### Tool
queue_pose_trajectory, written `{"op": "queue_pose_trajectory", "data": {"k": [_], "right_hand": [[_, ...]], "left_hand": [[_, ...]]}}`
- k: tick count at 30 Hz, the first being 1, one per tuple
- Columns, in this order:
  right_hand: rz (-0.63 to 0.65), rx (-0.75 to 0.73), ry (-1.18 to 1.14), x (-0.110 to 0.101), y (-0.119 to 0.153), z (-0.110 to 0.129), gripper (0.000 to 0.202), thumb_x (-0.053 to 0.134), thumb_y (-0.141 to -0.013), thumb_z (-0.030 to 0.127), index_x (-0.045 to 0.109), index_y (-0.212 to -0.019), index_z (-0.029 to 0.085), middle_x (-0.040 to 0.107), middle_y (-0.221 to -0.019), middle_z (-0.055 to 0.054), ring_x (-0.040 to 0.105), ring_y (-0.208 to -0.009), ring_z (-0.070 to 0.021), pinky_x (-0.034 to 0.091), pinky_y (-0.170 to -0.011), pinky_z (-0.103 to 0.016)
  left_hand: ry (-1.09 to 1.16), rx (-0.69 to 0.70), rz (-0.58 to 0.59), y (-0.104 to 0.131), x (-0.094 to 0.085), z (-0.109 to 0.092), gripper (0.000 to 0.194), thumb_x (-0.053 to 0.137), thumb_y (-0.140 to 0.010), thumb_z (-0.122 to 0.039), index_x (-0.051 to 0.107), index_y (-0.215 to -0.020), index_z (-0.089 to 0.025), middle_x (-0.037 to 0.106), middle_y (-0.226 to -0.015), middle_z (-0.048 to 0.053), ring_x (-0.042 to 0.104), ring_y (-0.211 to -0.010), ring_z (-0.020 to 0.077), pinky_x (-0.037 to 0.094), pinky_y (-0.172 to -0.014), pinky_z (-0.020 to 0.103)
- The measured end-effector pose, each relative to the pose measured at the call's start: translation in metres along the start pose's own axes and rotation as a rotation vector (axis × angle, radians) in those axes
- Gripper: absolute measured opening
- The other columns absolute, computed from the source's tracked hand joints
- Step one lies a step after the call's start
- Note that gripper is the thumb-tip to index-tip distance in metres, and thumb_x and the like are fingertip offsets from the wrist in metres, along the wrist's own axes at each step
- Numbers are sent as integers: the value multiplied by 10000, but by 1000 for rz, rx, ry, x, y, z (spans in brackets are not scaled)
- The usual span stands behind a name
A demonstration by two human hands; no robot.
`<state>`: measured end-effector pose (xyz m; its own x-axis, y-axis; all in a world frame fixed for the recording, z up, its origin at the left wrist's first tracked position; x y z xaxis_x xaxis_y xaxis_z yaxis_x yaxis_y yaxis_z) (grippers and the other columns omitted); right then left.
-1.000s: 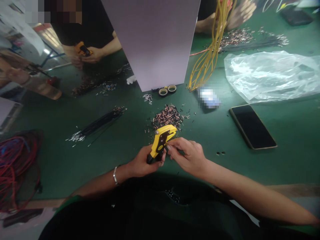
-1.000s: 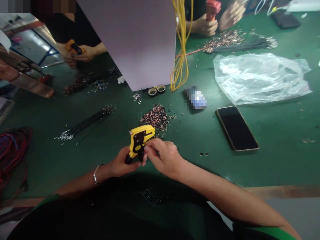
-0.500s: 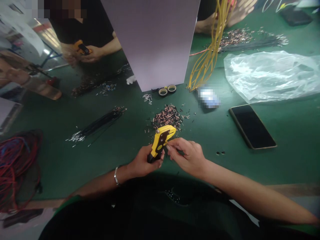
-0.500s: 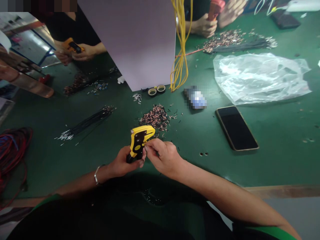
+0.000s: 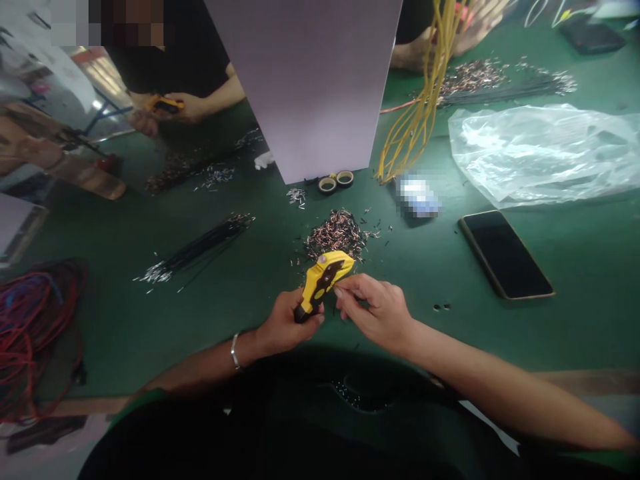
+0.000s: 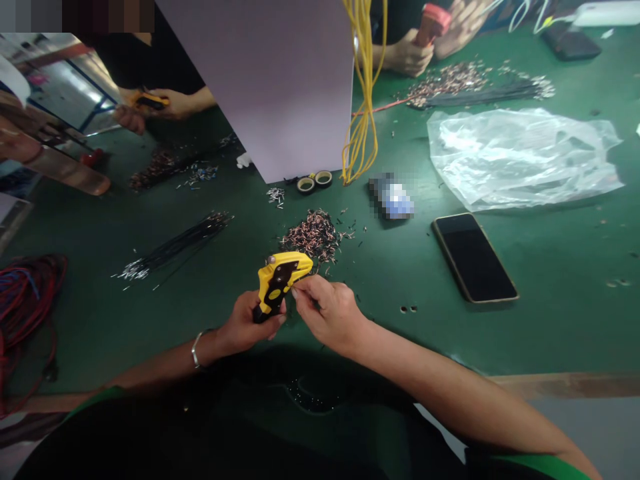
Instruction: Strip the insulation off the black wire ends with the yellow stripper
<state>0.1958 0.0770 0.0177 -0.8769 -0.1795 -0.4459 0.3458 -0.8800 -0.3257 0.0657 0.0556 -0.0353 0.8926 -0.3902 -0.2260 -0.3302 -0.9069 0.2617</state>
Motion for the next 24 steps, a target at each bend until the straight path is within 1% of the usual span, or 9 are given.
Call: {"op": "queue_pose_trajectory", "data": {"k": [4, 6, 8, 11, 15, 19, 22, 24], "right_hand": [[20, 84, -62, 2, -2, -7, 110, 516, -907, 216, 590, -826, 204, 676, -589, 23, 655, -503, -105, 490, -542, -219], [39, 174, -149, 4, -3, -15, 109, 519, -898, 224, 587, -815, 203, 674, -588, 24, 656, -491, -104, 498, -529, -218], [45, 270, -246, 6, -4, -23, 106, 526, -888, 234, 585, -807, 199, 671, -596, 20, 653, -475, -105, 505, -510, -221], [48, 364, -354, 9, -5, -33, 99, 549, -870, 255, 586, -799, 198, 663, -593, 20, 648, -462, -111, 503, -489, -233], [34, 445, -432, 11, -6, -45, 118, 570, -855, 276, 594, -780, 188, 654, -583, 17, 630, -443, -108, 486, -476, -240], [-14, 504, -459, 8, -10, -57, 145, 598, -841, 302, 606, -763, 179, 656, -576, 13, 609, -425, -102, 484, -467, -246], [-21, 520, -456, 6, -21, -60, 152, 620, -822, 311, 608, -748, 179, 646, -556, 16, 592, -402, -102, 482, -443, -250], [-4, 516, -424, 5, -34, -59, 134, 631, -807, 291, 611, -737, 178, 644, -550, 15, 589, -400, -100, 484, -436, -249]], "left_hand": [[80, -15, -59, -1, -3, 3, 157, 675, -767, -248, 554, -809, -156, 540, -527, -57, 511, -432, 85, 444, -461, 215], [145, -15, -90, -2, -6, 6, 181, 686, -778, -257, 558, -851, -152, 566, -577, -43, 549, -471, 97, 485, -499, 237], [213, -14, -95, -4, -6, 9, 217, 703, -779, -264, 561, -893, -147, 584, -629, -33, 574, -500, 107, 513, -527, 258], [295, -22, -96, -6, -7, 17, 252, 721, -770, -254, 568, -937, -144, 598, -677, -27, 590, -514, 112, 523, -546, 275], [445, -51, -83, -9, -5, 25, 255, 697, -730, -183, 570, -947, -143, 626, -682, -17, 599, -515, 126, 521, -548, 290], [641, -126, -79, -10, 0, 28, 254, 638, -656, -139, 576, -903, -131, 624, -680, -5, 589, -514, 139, 522, -516, 306], [704, -158, -84, -10, 2, 27, 265, 625, -628, -140, 575, -888, -130, 620, -672, 1, 586, -520, 147, 516, -500, 312], [721, -155, -83, -10, 2, 26, 275, 627, -617, -140, 575, -887, -130, 630, -679, 12, 593, -529, 153, 507, -503, 310]]}}
Point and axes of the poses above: each hand's wrist, its own y-axis away from the middle knuckle, its own x-axis out of the palm, z = x × y, the point moved 10 cm from there along -y, towards the middle knuckle
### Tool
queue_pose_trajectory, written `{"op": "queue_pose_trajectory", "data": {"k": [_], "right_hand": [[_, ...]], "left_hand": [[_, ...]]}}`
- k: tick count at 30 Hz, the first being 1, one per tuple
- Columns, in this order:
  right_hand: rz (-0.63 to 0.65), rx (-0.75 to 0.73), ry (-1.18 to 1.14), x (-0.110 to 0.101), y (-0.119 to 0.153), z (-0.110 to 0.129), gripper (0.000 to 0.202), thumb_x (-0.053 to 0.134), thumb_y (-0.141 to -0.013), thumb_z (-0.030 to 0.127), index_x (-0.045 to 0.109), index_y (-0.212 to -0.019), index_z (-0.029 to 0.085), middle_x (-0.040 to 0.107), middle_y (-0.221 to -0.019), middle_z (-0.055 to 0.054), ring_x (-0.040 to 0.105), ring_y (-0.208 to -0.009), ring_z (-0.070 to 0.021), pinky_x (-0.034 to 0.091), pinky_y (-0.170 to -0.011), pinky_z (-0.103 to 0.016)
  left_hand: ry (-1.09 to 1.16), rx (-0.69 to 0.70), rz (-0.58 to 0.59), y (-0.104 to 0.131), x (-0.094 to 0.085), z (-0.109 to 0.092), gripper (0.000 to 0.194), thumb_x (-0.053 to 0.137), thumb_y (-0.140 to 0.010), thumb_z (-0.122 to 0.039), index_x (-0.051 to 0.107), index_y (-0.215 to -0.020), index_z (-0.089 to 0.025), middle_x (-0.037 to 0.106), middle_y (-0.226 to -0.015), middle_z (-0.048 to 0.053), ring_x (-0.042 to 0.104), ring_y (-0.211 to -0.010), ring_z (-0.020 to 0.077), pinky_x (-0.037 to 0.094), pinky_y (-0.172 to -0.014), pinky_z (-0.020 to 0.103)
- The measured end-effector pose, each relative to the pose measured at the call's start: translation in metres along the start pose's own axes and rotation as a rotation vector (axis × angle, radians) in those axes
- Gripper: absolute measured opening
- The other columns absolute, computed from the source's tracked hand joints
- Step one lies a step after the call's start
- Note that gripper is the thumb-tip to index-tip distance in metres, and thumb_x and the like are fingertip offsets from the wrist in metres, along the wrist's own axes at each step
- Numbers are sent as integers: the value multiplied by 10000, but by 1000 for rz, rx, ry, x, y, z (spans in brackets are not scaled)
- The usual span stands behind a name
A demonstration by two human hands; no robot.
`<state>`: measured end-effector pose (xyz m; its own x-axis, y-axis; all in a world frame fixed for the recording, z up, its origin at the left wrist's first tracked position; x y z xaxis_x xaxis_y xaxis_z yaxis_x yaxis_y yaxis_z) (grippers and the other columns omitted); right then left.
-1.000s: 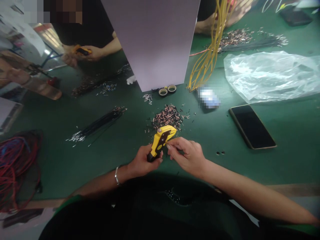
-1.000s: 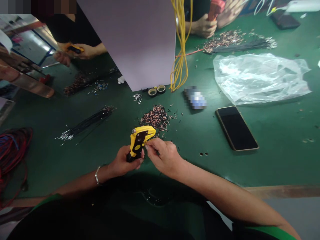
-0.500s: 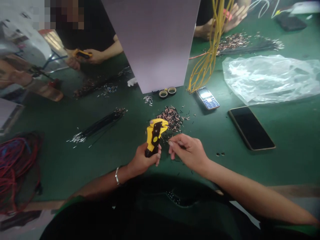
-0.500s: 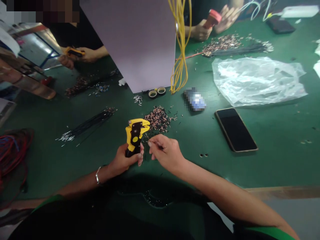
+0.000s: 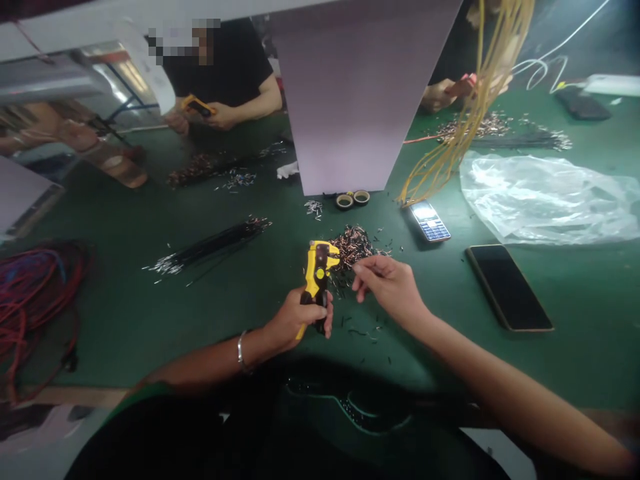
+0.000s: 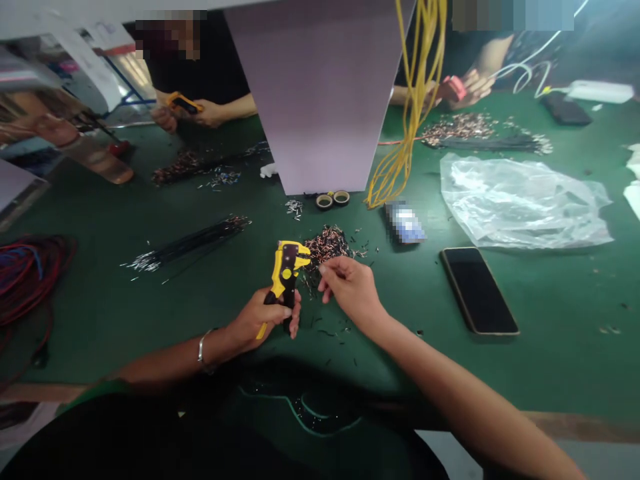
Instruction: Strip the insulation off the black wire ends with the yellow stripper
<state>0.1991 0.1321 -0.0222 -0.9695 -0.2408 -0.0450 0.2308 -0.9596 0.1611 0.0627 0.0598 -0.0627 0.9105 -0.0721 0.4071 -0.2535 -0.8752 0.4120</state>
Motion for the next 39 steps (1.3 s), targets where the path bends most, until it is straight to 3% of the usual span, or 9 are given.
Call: {"op": "queue_pose_trajectory", "data": {"k": [7, 13, 19, 24, 29, 34, 39], "right_hand": [[0, -60, 68, 17, -82, 28, 69, 616, -787, 201, 587, -735, 166, 649, -560, 0, 586, -391, -99, 493, -427, -254], [16, -79, 90, 37, -162, 16, 45, 635, -774, 133, 630, -812, 109, 652, -578, -15, 574, -383, -78, 510, -445, -240], [-6, -64, 125, 35, -183, 10, 25, 642, -748, 103, 630, -770, 103, 659, -599, -28, 572, -386, -79, 503, -434, -235], [9, -63, 134, 31, -150, 22, 81, 651, -763, 201, 623, -729, 133, 645, -577, -18, 561, -382, -84, 514, -439, -253], [41, -87, 154, 20, -76, 28, 150, 675, -750, 304, 662, -734, 155, 693, -621, -39, 625, -464, -132, 553, -498, -292], [-122, -190, 346, -12, -3, 29, 151, 657, -794, 330, 720, -811, 194, 743, -676, -29, 718, -610, -189, 598, -650, -357], [107, -215, 274, 19, 41, 15, 202, 659, -842, 363, 724, -943, 201, 781, -812, -77, 757, -743, -252, 633, -672, -390]], "left_hand": [[-2, -64, 36, 2, 5, 9, 276, 615, -557, -127, 582, -830, -125, 635, -657, 20, 610, -522, 170, 499, -525, 322], [64, -112, 68, 1, 6, 16, 307, 632, -561, -129, 584, -864, -117, 644, -693, 34, 628, -555, 183, 515, -554, 347], [134, -169, 104, 2, 8, 20, 313, 669, -575, -139, 575, -872, -109, 651, -740, 55, 641, -590, 191, 538, -600, 389], [131, -149, 140, 6, 14, 15, 316, 664, -590, -144, 564, -888, -119, 644, -738, 43, 640, -588, 179, 522, -606, 371], [122, -74, 154, 8, 15, 3, 312, 649, -577, -127, 564, -878, -124, 646, -691, 31, 631, -580, 173, 485, -606, 345], [107, -16, 144, 8, 14, -8, 310, 651, -565, -115, 567, -862, -131, 662, -712, 41, 640, -617, 180, 484, -648, 352], [30, 53, 104, 7, 11, -13, 356, 679, -548, -120, 577, -889, -138, 657, -701, 13, 620, -609, 168, 484, -655, 343]]}}
Point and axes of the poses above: each hand's wrist, its own y-axis away from the middle knuckle, its own x-axis out of the palm, z = x × y, the point moved 10 cm from there along -y, towards the middle knuckle
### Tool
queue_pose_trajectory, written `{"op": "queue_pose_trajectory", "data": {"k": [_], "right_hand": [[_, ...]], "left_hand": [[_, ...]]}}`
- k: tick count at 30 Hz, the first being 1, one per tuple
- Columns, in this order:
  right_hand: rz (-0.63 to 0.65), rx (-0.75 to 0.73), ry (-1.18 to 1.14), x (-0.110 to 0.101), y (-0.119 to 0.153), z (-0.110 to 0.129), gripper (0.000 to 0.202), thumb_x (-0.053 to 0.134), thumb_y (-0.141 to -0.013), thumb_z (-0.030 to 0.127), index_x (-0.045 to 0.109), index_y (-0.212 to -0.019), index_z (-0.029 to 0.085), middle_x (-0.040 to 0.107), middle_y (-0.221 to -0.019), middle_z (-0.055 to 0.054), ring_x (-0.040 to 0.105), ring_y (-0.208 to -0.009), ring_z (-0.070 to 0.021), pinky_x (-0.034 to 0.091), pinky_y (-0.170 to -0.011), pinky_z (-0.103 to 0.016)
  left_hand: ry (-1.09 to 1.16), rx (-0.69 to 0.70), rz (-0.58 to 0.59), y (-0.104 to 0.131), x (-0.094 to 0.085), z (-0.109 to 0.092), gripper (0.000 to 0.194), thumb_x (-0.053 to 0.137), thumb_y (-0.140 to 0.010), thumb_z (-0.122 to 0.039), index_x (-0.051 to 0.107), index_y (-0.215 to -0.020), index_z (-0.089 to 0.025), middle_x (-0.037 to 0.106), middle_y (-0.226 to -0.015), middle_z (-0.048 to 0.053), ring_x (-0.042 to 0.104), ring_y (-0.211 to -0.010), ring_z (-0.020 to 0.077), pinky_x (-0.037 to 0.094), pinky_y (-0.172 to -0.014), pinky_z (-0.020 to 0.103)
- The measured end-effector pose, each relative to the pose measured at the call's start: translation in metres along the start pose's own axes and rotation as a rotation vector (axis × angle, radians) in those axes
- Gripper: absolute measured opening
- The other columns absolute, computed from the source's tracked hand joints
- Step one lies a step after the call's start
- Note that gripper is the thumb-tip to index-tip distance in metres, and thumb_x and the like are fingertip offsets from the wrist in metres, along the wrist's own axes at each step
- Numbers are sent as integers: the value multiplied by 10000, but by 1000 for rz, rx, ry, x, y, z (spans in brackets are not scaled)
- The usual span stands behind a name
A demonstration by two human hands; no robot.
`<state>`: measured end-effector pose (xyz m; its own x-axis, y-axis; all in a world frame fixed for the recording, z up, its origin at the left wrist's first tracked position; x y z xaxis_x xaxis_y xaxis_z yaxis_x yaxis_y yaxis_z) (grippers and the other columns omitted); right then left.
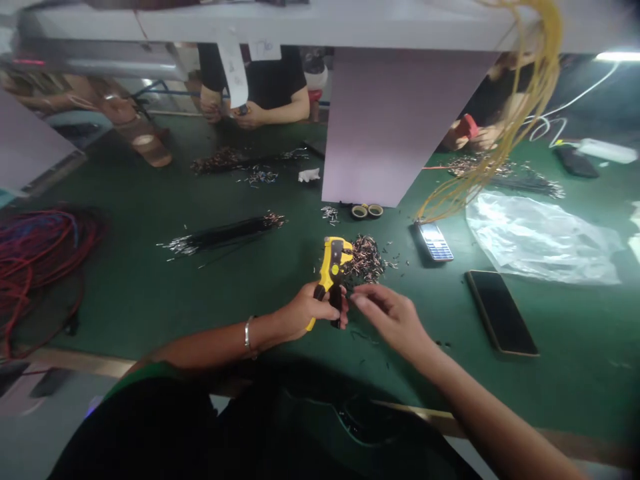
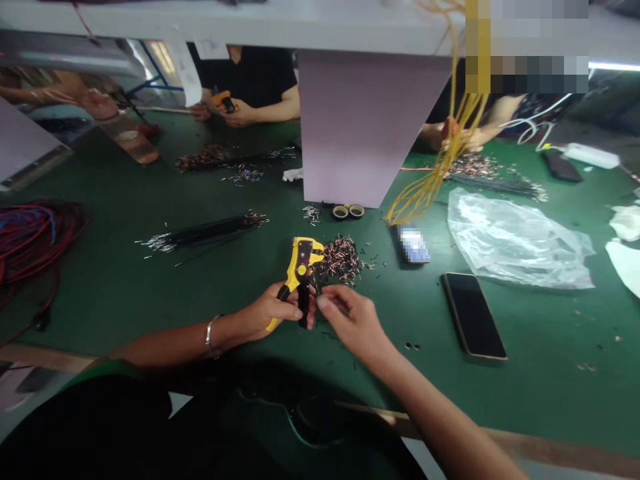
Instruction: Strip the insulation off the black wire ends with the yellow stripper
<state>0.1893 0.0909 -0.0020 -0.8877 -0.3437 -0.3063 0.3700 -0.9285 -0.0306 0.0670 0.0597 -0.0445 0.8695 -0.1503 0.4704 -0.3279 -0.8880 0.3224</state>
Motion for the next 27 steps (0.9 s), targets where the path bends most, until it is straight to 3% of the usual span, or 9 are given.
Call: {"op": "queue_pose_trajectory", "data": {"k": [5, 10, 13, 15, 17, 19, 22, 27], "right_hand": [[82, -39, -154, 27, 10, 2, 395, 670, -868, 410, 621, -1216, 231, 740, -1152, -132, 721, -1057, -311, 582, -960, -477], [114, -63, -181, 38, 9, 2, 450, 674, -874, 392, 576, -1291, 257, 685, -1282, -137, 667, -1167, -323, 551, -1013, -485], [49, -56, -202, 28, 8, 2, 407, 686, -852, 378, 621, -1226, 231, 732, -1186, -142, 708, -1094, -313, 588, -954, -476], [-82, -35, -150, 7, 3, 3, 327, 678, -845, 371, 665, -1128, 208, 770, -1053, -135, 750, -973, -296, 626, -866, -467], [-163, -57, -29, -11, -7, 14, 261, 670, -840, 358, 694, -1054, 210, 784, -978, -112, 762, -887, -272, 632, -821, -460], [-129, -111, 87, -13, -26, 34, 192, 653, -848, 337, 718, -984, 218, 792, -924, -82, 761, -837, -249, 622, -813, -445], [41, -238, 232, 17, -64, 72, 163, 630, -857, 291, 738, -942, 202, 784, -850, -57, 745, -773, -221, 599, -725, -376], [488, -464, 612, 138, -118, 113, 161, 594, -873, 164, 743, -933, 163, 770, -852, -58, 712, -785, -201, 525, -726, -312]], "left_hand": [[-172, 119, -96, 2, -10, -12, 415, 729, -566, -130, 588, -956, -153, 649, -801, -5, 607, -733, 156, 480, -754, 328], [-357, 196, -112, 5, -8, -23, 306, 774, -599, -218, 586, -829, -149, 614, -814, 6, 565, -786, 160, 449, -758, 301], [-304, 204, -158, 5, -11, -22, 336, 770, -586, -189, 585, -863, -151, 624, -813, 0, 575, -774, 154, 452, -758, 299], [-184, 197, -191, 3, -14, -17, 351, 739, -569, -145, 574, -879, -154, 620, -771, -12, 595, -715, 146, 464, -719, 301], [-26, 137, -132, 0, -9, -4, 370, 718, -564, -135, 553, -895, -152, 633, -772, -1, 621, -640, 153, 496, -672, 334], [42, 75, -80, -2, -4, 7, 341, 699, -552, -118, 546, -856, -139, 638, -729, 10, 632, -591, 162, 503, -618, 339], [84, 17, -45, -1, 2, 19, 369, 685, -528, -91, 539, -864, -136, 649, -701, 8, 635, -551, 156, 497, -587, 323], [132, -60, 0, -1, 12, 35, 402, 737, -478, -87, 541, -826, -135, 660, -665, 3, 627, -503, 147, 500, -569, 323]]}}
Point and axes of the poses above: each hand's wrist, its own y-axis away from the middle knuckle, its own x-axis out of the palm, z = x × y, the point moved 10 cm from there along -y, towards the middle knuckle
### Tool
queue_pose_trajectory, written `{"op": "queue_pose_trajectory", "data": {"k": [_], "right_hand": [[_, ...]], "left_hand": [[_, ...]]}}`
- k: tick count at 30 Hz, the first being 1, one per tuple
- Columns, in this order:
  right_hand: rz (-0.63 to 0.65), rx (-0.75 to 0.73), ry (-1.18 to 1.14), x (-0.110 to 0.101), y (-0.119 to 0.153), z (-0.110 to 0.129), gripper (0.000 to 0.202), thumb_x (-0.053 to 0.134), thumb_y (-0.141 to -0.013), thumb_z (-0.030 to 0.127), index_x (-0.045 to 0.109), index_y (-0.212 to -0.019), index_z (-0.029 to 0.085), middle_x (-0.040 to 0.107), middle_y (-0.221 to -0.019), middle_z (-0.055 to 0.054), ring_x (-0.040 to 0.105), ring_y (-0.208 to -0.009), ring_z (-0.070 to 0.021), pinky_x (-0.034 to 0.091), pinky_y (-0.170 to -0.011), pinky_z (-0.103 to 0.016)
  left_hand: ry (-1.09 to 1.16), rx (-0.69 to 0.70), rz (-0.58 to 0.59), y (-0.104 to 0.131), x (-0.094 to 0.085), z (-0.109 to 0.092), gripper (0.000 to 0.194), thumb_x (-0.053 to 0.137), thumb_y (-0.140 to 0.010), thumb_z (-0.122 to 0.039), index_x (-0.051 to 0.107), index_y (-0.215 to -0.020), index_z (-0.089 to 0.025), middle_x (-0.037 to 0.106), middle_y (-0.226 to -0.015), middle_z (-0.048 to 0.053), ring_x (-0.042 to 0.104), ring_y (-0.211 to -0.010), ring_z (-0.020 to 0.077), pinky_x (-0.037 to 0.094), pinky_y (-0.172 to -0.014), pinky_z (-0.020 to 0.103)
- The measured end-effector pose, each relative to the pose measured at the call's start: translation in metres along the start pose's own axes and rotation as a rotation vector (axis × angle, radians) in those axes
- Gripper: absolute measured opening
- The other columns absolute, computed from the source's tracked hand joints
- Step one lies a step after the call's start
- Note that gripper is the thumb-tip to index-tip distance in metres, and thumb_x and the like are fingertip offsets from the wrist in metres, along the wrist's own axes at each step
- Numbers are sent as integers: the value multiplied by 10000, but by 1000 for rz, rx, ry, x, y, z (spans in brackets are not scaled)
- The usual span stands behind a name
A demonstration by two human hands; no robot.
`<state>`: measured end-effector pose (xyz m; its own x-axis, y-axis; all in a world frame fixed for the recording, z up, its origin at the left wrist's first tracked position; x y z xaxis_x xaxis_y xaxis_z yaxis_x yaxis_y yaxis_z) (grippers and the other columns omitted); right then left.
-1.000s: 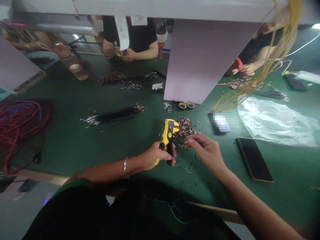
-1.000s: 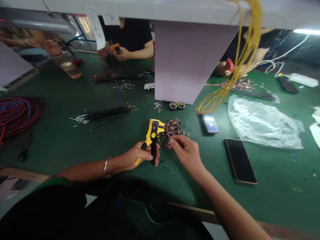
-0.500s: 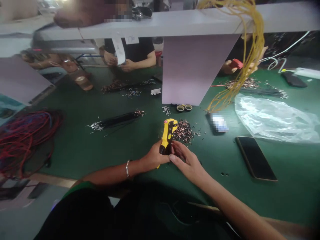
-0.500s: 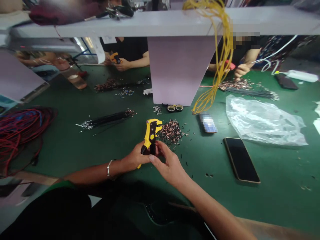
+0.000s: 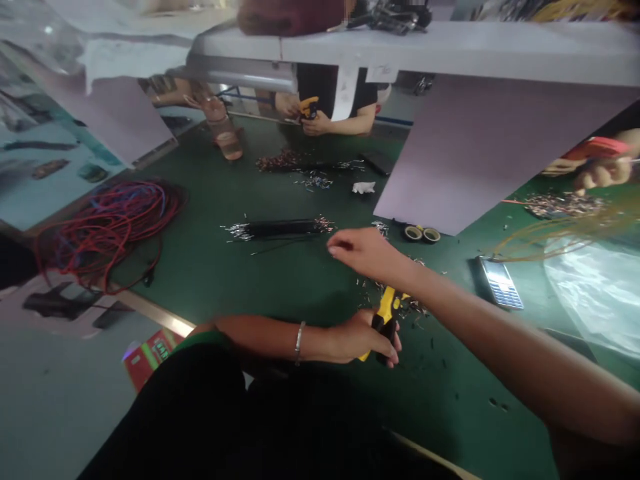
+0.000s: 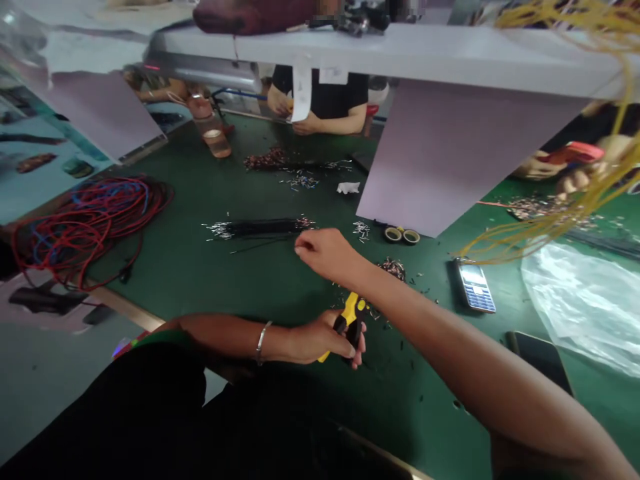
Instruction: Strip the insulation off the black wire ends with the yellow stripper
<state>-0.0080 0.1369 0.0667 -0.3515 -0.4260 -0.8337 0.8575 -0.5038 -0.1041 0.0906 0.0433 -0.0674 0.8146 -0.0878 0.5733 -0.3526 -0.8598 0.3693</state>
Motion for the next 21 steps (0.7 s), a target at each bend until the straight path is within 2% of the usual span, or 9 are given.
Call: {"op": "queue_pose_trajectory", "data": {"k": [3, 5, 8, 11, 16, 21], "right_hand": [[209, -143, 282, 46, -55, 20, 189, 559, -914, 174, 734, -976, 140, 765, -968, -108, 706, -915, -231, 502, -777, -304], [257, -186, 421, 71, -82, 25, 218, 535, -939, 199, 724, -1014, 119, 749, -1037, -158, 702, -964, -270, 502, -787, -327], [301, -211, 483, 104, -107, 26, 229, 544, -924, 167, 720, -1041, 79, 731, -1088, -219, 703, -986, -312, 508, -790, -349], [365, -242, 544, 133, -118, 24, 232, 549, -884, 76, 741, -1013, 61, 740, -1059, -231, 708, -1001, -315, 516, -812, -339], [416, -276, 618, 157, -129, 24, 327, 504, -841, -15, 746, -1056, 35, 744, -1056, -256, 721, -1008, -332, 537, -812, -357], [447, -291, 647, 162, -131, 23, 324, 527, -828, 8, 755, -1052, 60, 758, -1052, -233, 716, -1038, -340, 544, -813, -364]], "left_hand": [[37, -25, 20, -3, 3, 7, 412, 754, -434, -87, 542, -782, -144, 654, -613, -12, 606, -464, 144, 481, -521, 305], [27, -60, 43, -6, 5, 14, 421, 761, -411, -85, 535, -761, -149, 656, -595, -14, 606, -447, 147, 476, -507, 299], [69, -78, 67, -9, 4, 19, 370, 754, -424, -128, 540, -725, -145, 656, -563, -4, 613, -443, 157, 496, -519, 310], [108, -76, 104, -10, 5, 21, 317, 758, -440, -169, 559, -685, -136, 652, -539, 9, 612, -445, 159, 498, -511, 306], [115, -110, 151, -12, 9, 27, 316, 781, -399, -177, 573, -632, -130, 645, -539, 9, 607, -433, 160, 496, -477, 296], [126, -83, 164, -14, 11, 26, 284, 780, -382, -193, 565, -555, -126, 635, -503, 22, 598, -415, 164, 497, -451, 293]]}}
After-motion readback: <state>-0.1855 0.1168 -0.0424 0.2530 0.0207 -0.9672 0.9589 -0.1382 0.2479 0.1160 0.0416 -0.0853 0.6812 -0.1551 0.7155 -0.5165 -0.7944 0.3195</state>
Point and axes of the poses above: each hand's wrist, its own y-axis away from the middle knuckle, its own x-axis out of the palm, z = x × y, the point moved 10 cm from there along -y, towards the middle knuckle
